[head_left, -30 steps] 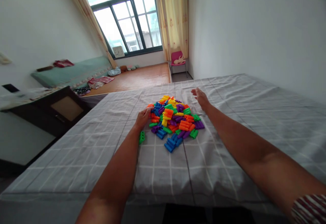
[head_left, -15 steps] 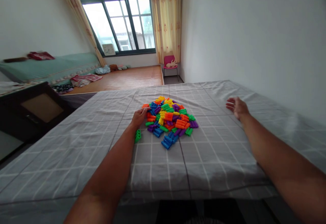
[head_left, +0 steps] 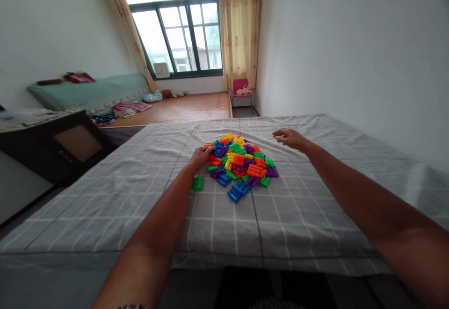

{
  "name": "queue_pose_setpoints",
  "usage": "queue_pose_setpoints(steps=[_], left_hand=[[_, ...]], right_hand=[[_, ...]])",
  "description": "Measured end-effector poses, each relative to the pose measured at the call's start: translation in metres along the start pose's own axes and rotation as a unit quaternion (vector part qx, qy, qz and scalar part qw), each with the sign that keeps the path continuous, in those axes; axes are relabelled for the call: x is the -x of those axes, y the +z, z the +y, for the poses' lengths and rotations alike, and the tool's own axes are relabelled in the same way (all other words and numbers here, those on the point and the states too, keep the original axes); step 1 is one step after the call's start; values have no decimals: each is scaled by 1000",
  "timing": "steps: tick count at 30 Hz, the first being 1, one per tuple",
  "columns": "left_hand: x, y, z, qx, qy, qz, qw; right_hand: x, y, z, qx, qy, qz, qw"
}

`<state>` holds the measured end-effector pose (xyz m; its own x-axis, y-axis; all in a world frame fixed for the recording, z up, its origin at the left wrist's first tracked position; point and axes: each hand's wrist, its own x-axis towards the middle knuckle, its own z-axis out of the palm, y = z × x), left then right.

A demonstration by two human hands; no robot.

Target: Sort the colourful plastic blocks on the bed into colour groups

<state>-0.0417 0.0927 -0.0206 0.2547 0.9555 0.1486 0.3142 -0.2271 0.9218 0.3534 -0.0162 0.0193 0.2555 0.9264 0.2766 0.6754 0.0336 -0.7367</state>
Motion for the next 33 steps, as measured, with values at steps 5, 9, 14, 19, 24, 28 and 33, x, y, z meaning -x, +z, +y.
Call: queue_pose_setpoints(steps=[5,9,14,19,24,28,33], left_hand=[[-8,-7,1,70,-42,-20,996],[-4,-6,-12,101,-3,1,995],[-3,-9,-17,76,2,-32,997],[-2,-13,-12,38,23,-30,999],[4,-14,-5,-20,58,-21,998],[6,-14,-2,-36,59,-26,997],[5,-14,-3,-15,51,-21,998]], right_hand=[[-11,54,-29,-25,-36,-86,995],[-11,70,-22,-37,-34,-137,989],[-14,67,1,-69,-3,-190,979],[-19,73,-6,-26,-77,-39,996],[-10,100,-32,1,-235,-57,970],[-16,101,-31,-41,-211,-58,975],[-41,59,9,-17,-67,135,988]])
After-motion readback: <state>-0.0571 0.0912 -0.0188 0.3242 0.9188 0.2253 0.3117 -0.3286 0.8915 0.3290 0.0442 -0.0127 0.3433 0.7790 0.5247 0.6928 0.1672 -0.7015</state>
